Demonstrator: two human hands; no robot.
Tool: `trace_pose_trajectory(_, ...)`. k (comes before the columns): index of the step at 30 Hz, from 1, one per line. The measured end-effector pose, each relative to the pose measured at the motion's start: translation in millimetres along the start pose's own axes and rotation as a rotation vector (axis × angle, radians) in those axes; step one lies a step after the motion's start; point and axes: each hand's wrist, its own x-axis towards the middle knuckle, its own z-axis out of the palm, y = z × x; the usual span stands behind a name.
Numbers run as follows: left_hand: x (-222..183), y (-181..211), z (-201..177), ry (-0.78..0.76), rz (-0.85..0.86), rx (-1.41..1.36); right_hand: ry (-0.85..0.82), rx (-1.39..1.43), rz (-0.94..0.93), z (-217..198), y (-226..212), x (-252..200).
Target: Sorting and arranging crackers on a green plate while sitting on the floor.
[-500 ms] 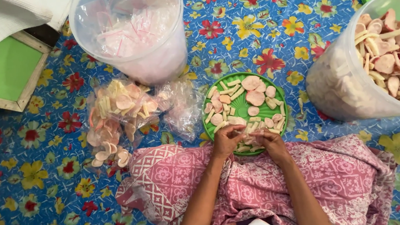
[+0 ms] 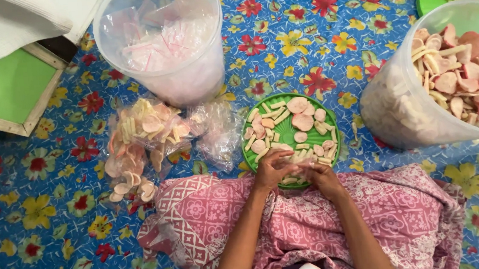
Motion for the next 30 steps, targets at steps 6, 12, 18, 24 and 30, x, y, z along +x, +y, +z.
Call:
trace_pose_trajectory(6,1.1,-38.4,-4.9,-0.058,0.007,-0.069,-0.013,-0.054,-0.004,21.9,-34.8,-17.7)
trace_pose_trajectory(12,4.7,-58.2,-11.6,0.066,0.008,0.269,-0.038,-0.194,-0.094,35.2,-51.1,-24.2)
trace_pose_trajectory(18,6.8,-48.2,-13.6,0.330,-0.022,0.303,0.076,-0.324,-0.268,25.3,-52.8,-22.2)
trace_pose_trajectory(24,7.6,-34.5,-14.8,0.458,-0.035,0.228,0.169,-1.037,-0.642,-41.2,-3.6,42.5)
trace_pose_trajectory(30,8.5,-34.9,-16.9,0.502,-0.041,0.232,0.053,-1.449,-0.520,-44.8,15.0,66.0)
